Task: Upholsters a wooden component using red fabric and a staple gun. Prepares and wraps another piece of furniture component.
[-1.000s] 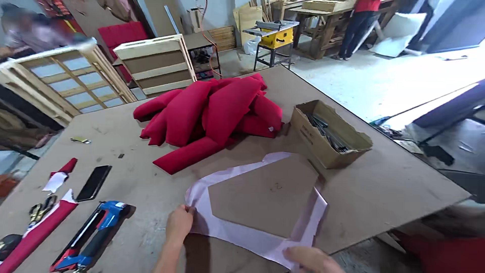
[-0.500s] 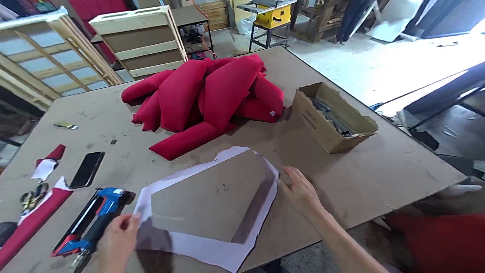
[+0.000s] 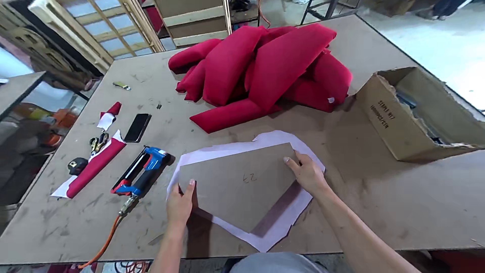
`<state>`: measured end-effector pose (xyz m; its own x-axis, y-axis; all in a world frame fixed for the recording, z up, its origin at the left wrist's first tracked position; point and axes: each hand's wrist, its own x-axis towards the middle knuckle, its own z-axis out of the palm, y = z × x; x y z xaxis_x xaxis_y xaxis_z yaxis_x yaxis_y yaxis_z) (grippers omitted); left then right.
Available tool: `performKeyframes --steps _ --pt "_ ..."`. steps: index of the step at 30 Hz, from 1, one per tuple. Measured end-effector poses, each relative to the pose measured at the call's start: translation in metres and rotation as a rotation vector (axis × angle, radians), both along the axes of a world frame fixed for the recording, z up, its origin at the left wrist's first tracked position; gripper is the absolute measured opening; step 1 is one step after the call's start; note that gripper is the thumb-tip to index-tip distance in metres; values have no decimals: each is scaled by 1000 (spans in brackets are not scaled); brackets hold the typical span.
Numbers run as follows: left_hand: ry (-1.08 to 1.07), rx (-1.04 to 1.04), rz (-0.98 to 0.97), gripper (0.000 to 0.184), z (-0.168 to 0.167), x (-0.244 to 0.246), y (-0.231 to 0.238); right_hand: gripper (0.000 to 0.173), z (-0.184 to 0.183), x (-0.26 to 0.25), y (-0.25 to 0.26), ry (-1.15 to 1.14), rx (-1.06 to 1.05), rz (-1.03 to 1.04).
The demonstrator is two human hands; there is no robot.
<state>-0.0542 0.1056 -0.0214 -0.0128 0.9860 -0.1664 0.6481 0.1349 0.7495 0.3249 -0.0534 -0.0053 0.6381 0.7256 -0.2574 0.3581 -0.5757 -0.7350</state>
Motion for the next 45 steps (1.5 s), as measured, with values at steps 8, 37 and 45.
performKeyframes --steps 8,37,45 --pt "-104 76 -63 54 4 18 -9 53 10 19 -1 -34 46 -100" --pt "-86 -28 -194 70 -1 7 -9 57 -14 32 -8 -174 70 -19" --pt "140 280 -159 52 -17 -59 -8 80 44 -132 84 -528 94 969"
